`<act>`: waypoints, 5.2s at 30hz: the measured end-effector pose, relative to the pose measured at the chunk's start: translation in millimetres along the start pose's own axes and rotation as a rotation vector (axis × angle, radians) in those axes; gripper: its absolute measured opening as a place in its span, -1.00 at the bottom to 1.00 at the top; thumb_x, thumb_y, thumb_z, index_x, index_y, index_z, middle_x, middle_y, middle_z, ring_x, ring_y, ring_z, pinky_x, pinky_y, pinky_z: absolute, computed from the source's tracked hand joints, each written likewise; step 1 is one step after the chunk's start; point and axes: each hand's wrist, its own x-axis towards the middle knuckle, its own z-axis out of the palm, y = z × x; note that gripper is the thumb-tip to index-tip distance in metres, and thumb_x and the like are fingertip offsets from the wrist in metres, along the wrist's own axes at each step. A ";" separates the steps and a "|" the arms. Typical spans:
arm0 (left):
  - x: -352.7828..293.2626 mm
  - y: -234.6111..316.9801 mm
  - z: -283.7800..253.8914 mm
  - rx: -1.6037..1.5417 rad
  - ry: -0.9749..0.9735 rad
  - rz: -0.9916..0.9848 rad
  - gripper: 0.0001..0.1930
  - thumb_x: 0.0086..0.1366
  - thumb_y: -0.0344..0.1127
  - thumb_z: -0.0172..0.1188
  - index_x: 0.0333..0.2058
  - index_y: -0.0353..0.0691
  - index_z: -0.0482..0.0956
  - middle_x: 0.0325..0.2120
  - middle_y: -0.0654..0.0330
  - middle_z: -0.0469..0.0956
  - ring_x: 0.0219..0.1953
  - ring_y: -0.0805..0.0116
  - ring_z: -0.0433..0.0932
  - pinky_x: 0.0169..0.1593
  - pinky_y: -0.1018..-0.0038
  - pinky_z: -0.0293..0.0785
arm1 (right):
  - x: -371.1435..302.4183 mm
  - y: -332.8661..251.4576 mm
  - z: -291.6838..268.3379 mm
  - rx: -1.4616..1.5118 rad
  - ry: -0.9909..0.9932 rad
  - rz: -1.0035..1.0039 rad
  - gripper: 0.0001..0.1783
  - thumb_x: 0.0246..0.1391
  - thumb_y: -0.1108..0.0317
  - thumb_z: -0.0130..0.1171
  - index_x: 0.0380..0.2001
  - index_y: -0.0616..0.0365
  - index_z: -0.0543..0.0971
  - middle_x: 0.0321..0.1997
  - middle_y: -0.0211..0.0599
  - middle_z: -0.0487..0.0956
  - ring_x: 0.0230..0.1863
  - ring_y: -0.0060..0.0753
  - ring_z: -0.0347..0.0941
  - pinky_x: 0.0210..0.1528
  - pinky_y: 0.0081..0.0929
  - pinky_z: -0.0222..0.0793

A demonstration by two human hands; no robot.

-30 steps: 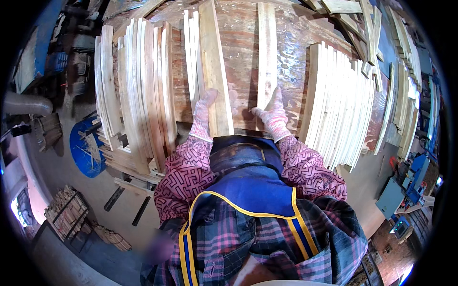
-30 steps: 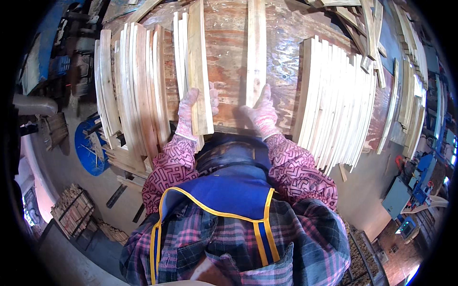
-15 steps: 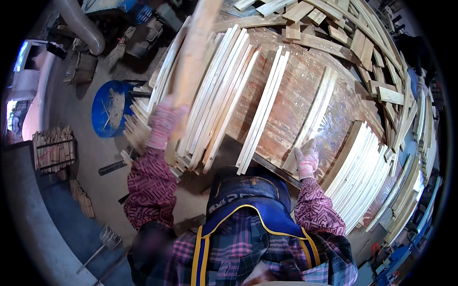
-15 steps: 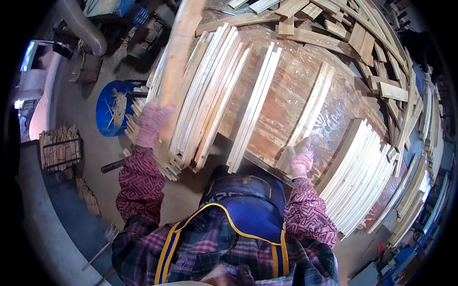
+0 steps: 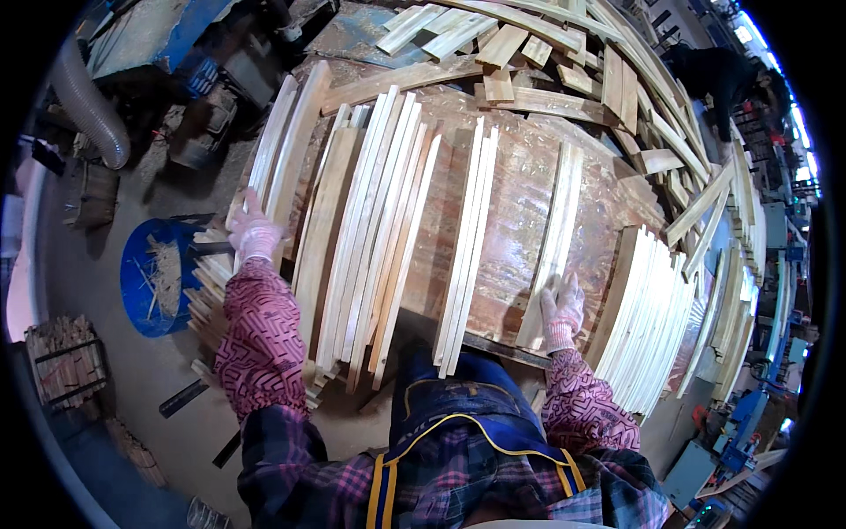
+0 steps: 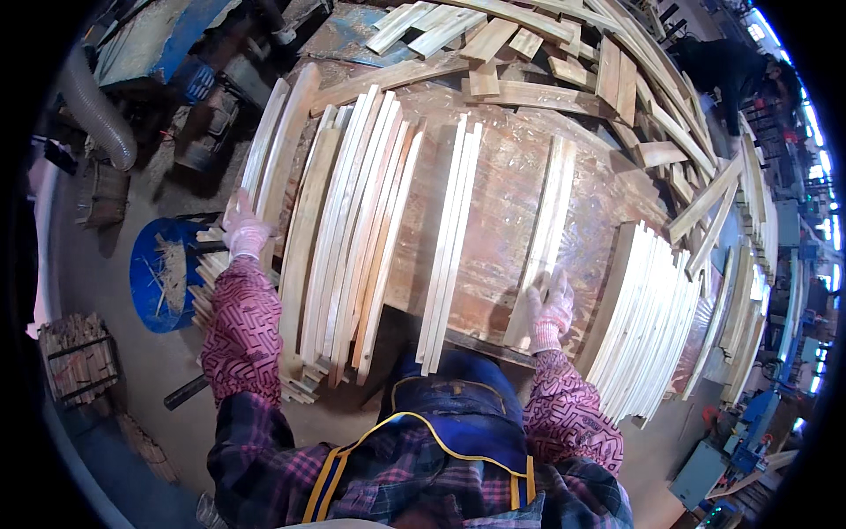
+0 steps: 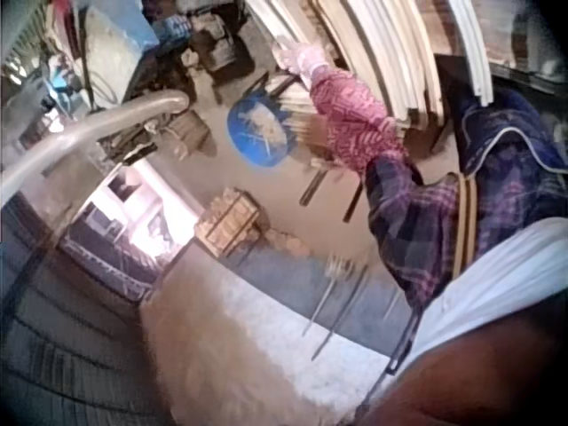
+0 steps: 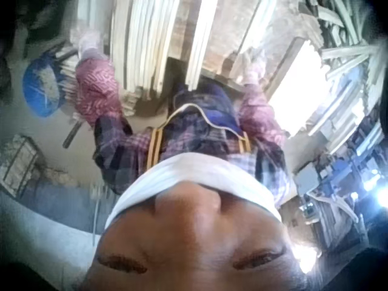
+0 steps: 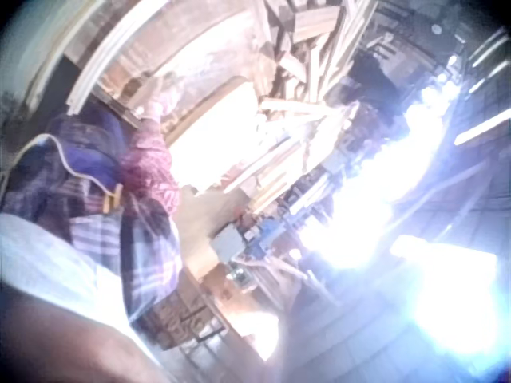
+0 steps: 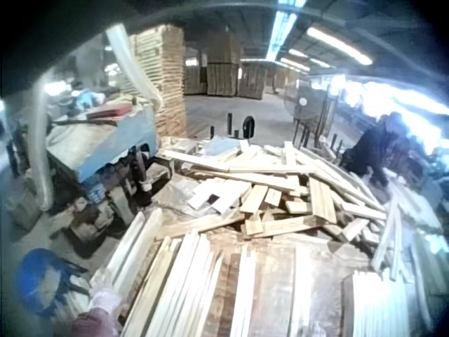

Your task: The person sorts through a large pile of wooden planks and strips on a workbench. They repeatedly pick up individual pieces, inspect them, and place them into a neat stack on the left side of the table. The person wears pink patterned gloves and a blue apron while working in a cluttered workshop environment.

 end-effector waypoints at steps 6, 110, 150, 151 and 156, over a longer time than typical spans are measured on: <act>31.4 -26.9 14.8 -0.127 0.023 0.022 0.20 -0.06 0.00 0.50 0.45 0.20 -0.16 0.33 0.01 0.20 0.35 0.03 0.21 0.29 0.16 0.26 | 87.6 -111.5 -33.2 0.393 0.112 -0.426 -0.32 0.09 0.26 0.27 0.27 0.17 0.38 0.15 0.06 0.48 0.10 -0.16 0.51 0.05 -0.30 0.52; -263.3 494.5 17.5 -1.455 -1.242 0.552 -0.49 0.26 -0.38 0.23 0.18 -0.32 0.42 -0.05 0.13 0.60 -0.07 0.31 0.60 0.03 0.36 0.57 | 410.3 -53.4 -183.5 -0.091 0.393 -0.710 -0.73 0.08 0.17 0.16 -0.20 0.04 0.59 -0.02 -0.13 0.51 0.09 0.02 0.43 -0.02 -0.22 0.44; -335.3 214.4 95.6 -0.199 0.379 1.127 -0.19 0.00 -0.13 0.30 0.29 -0.05 0.29 0.20 0.00 0.29 0.23 -0.01 0.27 0.33 0.03 0.15 | -3.7 87.5 -68.5 0.859 -0.711 0.177 -0.20 -0.13 0.40 0.33 0.28 0.02 0.37 0.13 0.01 0.53 0.13 -0.08 0.50 0.22 -0.28 0.39; -330.6 234.6 61.8 -0.225 0.668 1.256 -0.24 0.03 -0.19 0.27 0.28 0.03 0.32 0.19 0.03 0.31 0.24 -0.02 0.27 0.35 0.01 0.14 | 0.1 86.6 -85.4 0.658 -0.608 -0.045 -0.20 -0.06 0.36 0.27 0.32 -0.04 0.31 0.08 0.01 0.56 0.08 -0.04 0.53 0.17 -0.25 0.43; -319.4 300.2 -77.0 0.167 0.818 1.535 -0.50 0.09 -0.29 0.18 0.09 0.00 0.52 -0.12 0.18 0.60 -0.03 0.21 0.58 0.12 0.12 0.47 | 95.4 73.2 -186.4 -0.263 -0.323 -0.682 -0.23 0.05 0.21 0.17 0.36 -0.10 0.24 -0.06 -0.07 0.59 -0.11 -0.01 0.56 -0.10 -0.15 0.51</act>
